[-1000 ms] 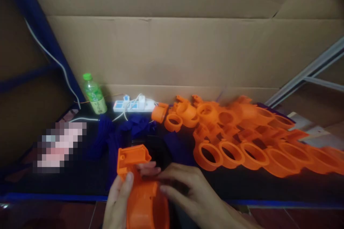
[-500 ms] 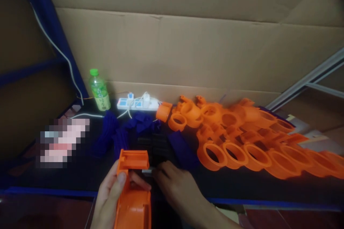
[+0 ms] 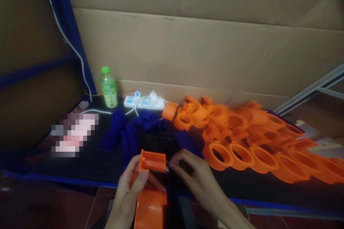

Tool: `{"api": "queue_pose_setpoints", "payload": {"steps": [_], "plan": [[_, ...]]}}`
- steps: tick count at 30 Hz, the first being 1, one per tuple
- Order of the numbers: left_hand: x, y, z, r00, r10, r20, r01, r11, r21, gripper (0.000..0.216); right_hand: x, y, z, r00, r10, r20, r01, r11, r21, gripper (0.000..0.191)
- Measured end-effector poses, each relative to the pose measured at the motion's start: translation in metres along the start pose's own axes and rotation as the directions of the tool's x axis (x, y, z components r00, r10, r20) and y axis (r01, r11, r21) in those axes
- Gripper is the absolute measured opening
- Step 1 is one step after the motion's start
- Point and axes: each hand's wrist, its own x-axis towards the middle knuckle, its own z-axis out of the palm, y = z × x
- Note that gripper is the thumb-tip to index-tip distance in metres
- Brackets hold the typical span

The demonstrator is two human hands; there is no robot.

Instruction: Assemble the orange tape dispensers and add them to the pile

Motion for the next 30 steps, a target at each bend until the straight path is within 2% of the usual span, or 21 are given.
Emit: {"api": "queue_pose_setpoints", "payload": {"steps": [3,6,9,15,19,26,30], "plan": [[0.001,0.0,0.002,0.999,0.016,0.032,-0.016,1.0,-0.006,0.036,0.0,-0.015,-0.022,0.993,0.118,-0.008,-0.115,0.978,0.176,0.024],[0.001,-0.001,0.005,0.999,0.017,0.042,-0.017,1.0,0.007,0.036,0.001,-0.028,-0.039,0.981,0.155,0.118,-0.185,0.935,0.302,0.026],[0.0,-0.003,0.007,0.998,0.023,0.058,-0.024,0.999,0.026,0.036,0.001,-0.035,-0.045,0.967,0.16,0.199,-0.221,0.914,0.34,0.027],[-0.003,-0.003,0.008,0.996,0.019,0.09,-0.028,0.995,0.099,0.035,-0.003,-0.035,-0.043,0.962,0.147,0.231,-0.215,0.928,0.303,0.026],[-0.007,-0.005,0.007,0.995,0.006,0.096,-0.02,0.988,0.154,0.036,-0.005,-0.038,-0.054,0.951,0.128,0.282,-0.186,0.963,0.193,0.028],[-0.017,-0.003,0.009,0.995,0.008,0.104,-0.029,0.979,0.201,0.035,0.0,-0.044,-0.075,0.915,0.018,0.402,-0.051,0.996,0.071,0.023],[-0.024,0.004,0.013,0.993,0.045,0.109,-0.072,0.962,0.263,0.036,-0.001,-0.051,-0.078,0.914,-0.008,0.405,-0.006,0.999,0.033,0.024]]}}
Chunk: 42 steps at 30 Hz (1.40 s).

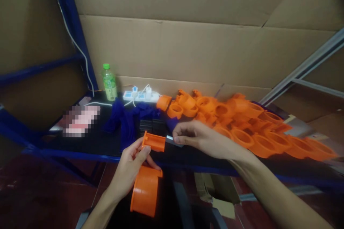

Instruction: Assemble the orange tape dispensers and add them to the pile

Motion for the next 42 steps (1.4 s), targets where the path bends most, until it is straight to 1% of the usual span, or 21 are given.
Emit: {"api": "queue_pose_setpoints", "payload": {"steps": [4,6,8,11,15,19,22,25,27,29,31,34,36,39,42], "plan": [[-0.002,0.001,0.004,0.999,0.021,0.035,-0.022,0.999,0.048,0.04,0.003,-0.007,0.002,0.999,0.01,0.036,-0.009,1.0,-0.027,0.024],[0.0,-0.001,0.006,0.999,0.043,0.017,-0.044,0.998,0.047,0.04,0.007,-0.009,0.003,0.999,0.011,0.048,-0.01,1.0,-0.025,0.024],[0.003,-0.004,0.006,0.998,0.064,0.003,-0.064,0.997,0.046,0.04,0.012,-0.011,0.005,1.0,0.005,0.026,-0.005,1.0,-0.027,0.024],[0.007,-0.009,0.004,0.998,0.053,0.037,-0.055,0.997,0.052,0.042,0.02,-0.012,0.009,1.0,-0.016,-0.011,0.016,0.999,-0.031,0.019],[0.009,-0.012,0.005,0.998,0.036,0.057,-0.039,0.998,0.049,0.04,0.031,-0.005,0.014,1.0,-0.025,-0.003,0.025,0.998,-0.059,0.015],[0.012,-0.013,0.009,0.996,0.028,0.09,-0.032,0.999,0.036,0.039,0.042,0.005,0.017,0.999,-0.032,0.036,0.034,0.996,-0.081,0.013],[0.012,-0.014,0.009,0.993,0.029,0.111,-0.032,0.999,0.023,0.039,0.046,0.006,0.017,0.999,-0.024,0.034,0.027,0.994,-0.109,0.016],[0.01,-0.015,0.008,0.995,0.049,0.085,-0.049,0.999,0.005,0.038,0.052,0.008,0.012,0.998,-0.049,0.047,0.055,0.99,-0.132,0.021],[0.008,-0.015,0.006,0.997,0.062,0.044,-0.061,0.998,-0.011,0.037,0.059,0.014,0.006,0.995,-0.099,0.01,0.1,0.983,-0.157,0.024],[0.006,-0.014,0.005,0.998,0.06,-0.003,-0.06,0.998,-0.022,0.035,0.07,0.028,0.001,0.986,-0.14,-0.094,0.117,0.968,-0.221,0.026],[0.005,-0.013,0.004,0.999,0.042,-0.029,-0.043,0.999,-0.019,0.034,0.081,0.045,-0.003,0.971,-0.154,-0.18,0.099,0.955,-0.281,0.027],[0.005,-0.012,0.002,0.999,0.012,-0.035,-0.013,1.0,-0.019,0.036,0.092,0.068,-0.003,0.973,-0.143,-0.18,0.082,0.948,-0.308,0.028],[0.006,-0.013,0.002,0.999,-0.008,-0.044,0.007,0.999,-0.033,0.038,0.095,0.077,-0.001,0.975,-0.142,-0.17,0.084,0.947,-0.311,0.027],[0.007,-0.014,0.003,0.998,-0.013,-0.055,0.01,0.999,-0.053,0.036,0.094,0.082,0.001,0.976,-0.14,-0.167,0.081,0.945,-0.316,0.026],[0.007,-0.017,0.005,0.998,-0.012,-0.057,0.008,0.998,-0.07,0.036,0.092,0.081,0.002,0.977,-0.13,-0.172,0.07,0.945,-0.319,0.026]]}}
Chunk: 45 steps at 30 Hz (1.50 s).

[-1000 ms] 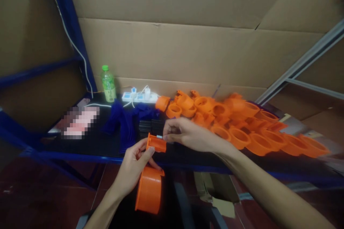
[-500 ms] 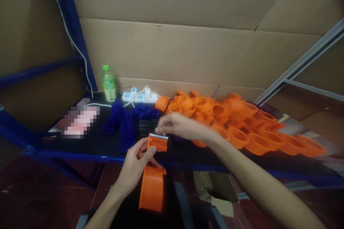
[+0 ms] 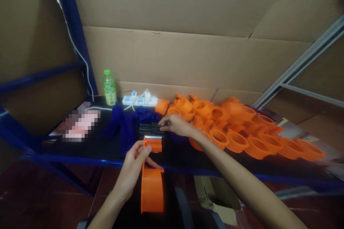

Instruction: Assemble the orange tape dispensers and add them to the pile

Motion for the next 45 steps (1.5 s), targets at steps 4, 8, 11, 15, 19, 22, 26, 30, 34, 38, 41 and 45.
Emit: {"api": "queue_pose_setpoints", "payload": {"steps": [4,8,11,15,19,22,26,30,34,38,41,45], "plan": [[0.0,-0.002,0.002,1.0,-0.007,-0.007,0.006,1.0,-0.031,0.034,-0.005,-0.006,-0.006,1.0,0.0,-0.014,0.0,1.0,0.005,0.023],[0.0,-0.002,0.003,0.999,0.0,-0.049,-0.005,0.996,-0.085,0.033,-0.023,-0.019,-0.022,0.996,-0.016,-0.088,0.018,1.0,0.016,0.027],[0.0,-0.003,0.005,0.998,-0.006,-0.066,-0.003,0.991,-0.132,0.035,-0.046,-0.036,-0.031,0.988,-0.065,-0.142,0.074,0.996,0.056,0.028],[0.001,-0.004,0.01,0.998,0.001,-0.062,-0.01,0.99,-0.139,0.032,-0.072,-0.06,-0.023,0.968,-0.206,-0.145,0.21,0.978,0.009,0.022],[0.001,-0.006,0.016,0.999,0.004,-0.034,-0.008,0.994,-0.113,0.031,-0.083,-0.073,-0.001,0.942,-0.299,-0.152,0.266,0.942,-0.207,0.025],[-0.001,-0.008,0.017,0.999,0.018,-0.044,-0.022,0.996,-0.088,0.03,-0.086,-0.074,0.014,0.924,-0.326,-0.2,0.268,0.925,-0.271,0.029],[-0.002,-0.011,0.015,0.998,0.046,-0.05,-0.048,0.998,-0.036,0.031,-0.091,-0.075,0.023,0.909,-0.325,-0.262,0.254,0.928,-0.273,0.028],[-0.002,-0.015,0.013,0.999,0.039,-0.036,-0.039,0.999,0.001,0.032,-0.094,-0.079,0.028,0.906,-0.331,-0.262,0.24,0.914,-0.327,0.028],[-0.004,-0.015,0.014,0.998,0.035,-0.059,-0.032,0.998,0.049,0.034,-0.094,-0.083,0.033,0.912,-0.296,-0.285,0.215,0.935,-0.281,0.027],[-0.004,-0.013,0.018,0.993,0.035,-0.116,-0.038,0.999,-0.02,0.036,-0.094,-0.087,0.038,0.892,-0.349,-0.288,0.267,0.92,-0.288,0.028],[-0.003,-0.009,0.019,0.992,-0.043,-0.118,0.02,0.982,-0.19,0.039,-0.087,-0.089,0.033,0.87,-0.386,-0.306,0.319,0.915,-0.247,0.027],[-0.002,-0.005,0.017,0.983,-0.149,-0.104,0.108,0.939,-0.326,0.042,-0.049,-0.086,0.007,0.881,-0.335,-0.334,0.277,0.938,-0.21,0.028]]}}
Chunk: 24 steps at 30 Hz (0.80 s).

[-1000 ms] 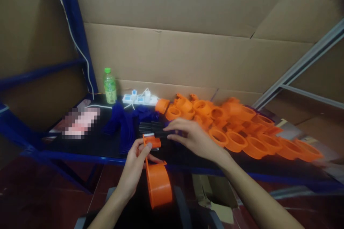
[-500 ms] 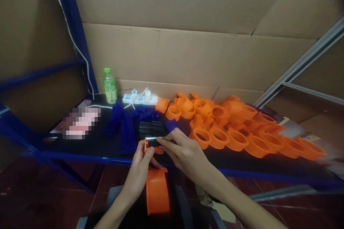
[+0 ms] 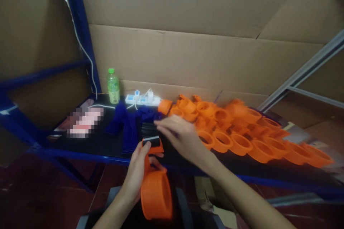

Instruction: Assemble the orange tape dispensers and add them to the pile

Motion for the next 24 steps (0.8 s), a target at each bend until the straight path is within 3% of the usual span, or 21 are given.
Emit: {"api": "queue_pose_setpoints", "payload": {"steps": [2,5,8,13,20,24], "plan": [[-0.001,0.0,0.0,1.0,-0.012,-0.004,0.012,1.0,-0.007,0.042,0.031,0.018,0.003,0.997,0.033,0.07,-0.029,0.998,-0.057,0.029],[-0.003,-0.001,0.0,1.0,-0.012,0.016,0.012,1.0,-0.024,0.041,0.074,0.049,0.023,0.948,0.017,0.317,0.03,0.99,-0.141,0.031],[-0.004,-0.001,0.002,0.999,-0.008,0.04,0.01,0.999,-0.035,0.038,0.098,0.075,0.05,0.91,0.012,0.415,0.06,0.985,-0.162,0.034],[-0.005,0.005,0.002,0.999,-0.013,0.05,0.015,0.999,-0.041,0.036,0.105,0.096,0.075,0.886,0.03,0.463,0.059,0.982,-0.177,0.034],[-0.001,0.008,-0.001,0.999,0.004,0.034,-0.002,0.998,-0.062,0.037,0.104,0.099,0.074,0.882,0.048,0.469,0.045,0.981,-0.187,0.039],[-0.002,0.01,-0.002,1.0,0.002,0.023,-0.001,0.998,-0.065,0.038,0.103,0.099,0.075,0.887,0.054,0.458,0.026,0.986,-0.166,0.031]]}}
